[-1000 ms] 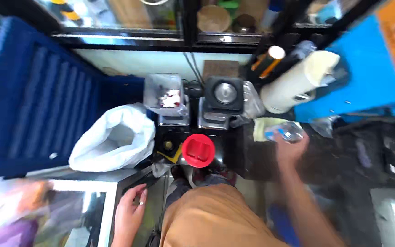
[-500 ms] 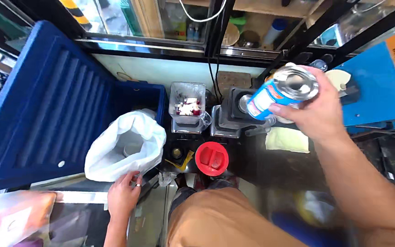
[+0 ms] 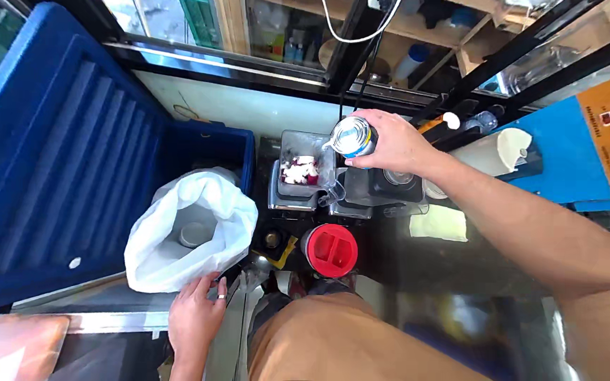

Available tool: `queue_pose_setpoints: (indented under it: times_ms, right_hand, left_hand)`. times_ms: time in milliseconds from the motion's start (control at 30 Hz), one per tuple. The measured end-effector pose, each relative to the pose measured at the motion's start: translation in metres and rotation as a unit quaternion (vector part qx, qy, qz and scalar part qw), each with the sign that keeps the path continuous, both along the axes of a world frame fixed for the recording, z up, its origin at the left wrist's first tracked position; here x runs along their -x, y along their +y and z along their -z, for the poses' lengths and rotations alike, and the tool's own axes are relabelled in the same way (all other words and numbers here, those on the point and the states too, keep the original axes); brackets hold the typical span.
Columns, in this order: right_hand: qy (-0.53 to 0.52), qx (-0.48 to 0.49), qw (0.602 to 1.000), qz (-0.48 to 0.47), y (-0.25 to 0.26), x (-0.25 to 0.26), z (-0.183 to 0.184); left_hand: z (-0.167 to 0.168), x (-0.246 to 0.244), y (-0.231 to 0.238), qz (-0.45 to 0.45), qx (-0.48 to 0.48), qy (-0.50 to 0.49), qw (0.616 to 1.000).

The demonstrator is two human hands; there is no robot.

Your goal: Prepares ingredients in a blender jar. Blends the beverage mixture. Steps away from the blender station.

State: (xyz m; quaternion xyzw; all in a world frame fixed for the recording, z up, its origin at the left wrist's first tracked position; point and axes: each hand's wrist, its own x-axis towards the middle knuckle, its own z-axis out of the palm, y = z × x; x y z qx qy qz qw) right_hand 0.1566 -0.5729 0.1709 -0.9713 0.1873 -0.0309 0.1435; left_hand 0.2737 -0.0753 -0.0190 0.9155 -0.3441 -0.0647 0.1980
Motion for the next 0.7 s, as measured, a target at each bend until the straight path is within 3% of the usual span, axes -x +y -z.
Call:
queue_pose_setpoints:
  times_ms: [467, 700]
  right_hand:
    - [0.074, 0.141, 0.987, -0.037, -0.023, 0.01, -0.032]
    - [0.075, 0.16, 0.982, -0.066, -0.013, 0.016, -0.032]
  left_hand:
    - [0.001, 0.001, -0.003, -0.003, -0.027, -0.005, 1.0]
    - [0.001, 0.0, -0.003, 0.004, -0.032, -0.008, 0.999]
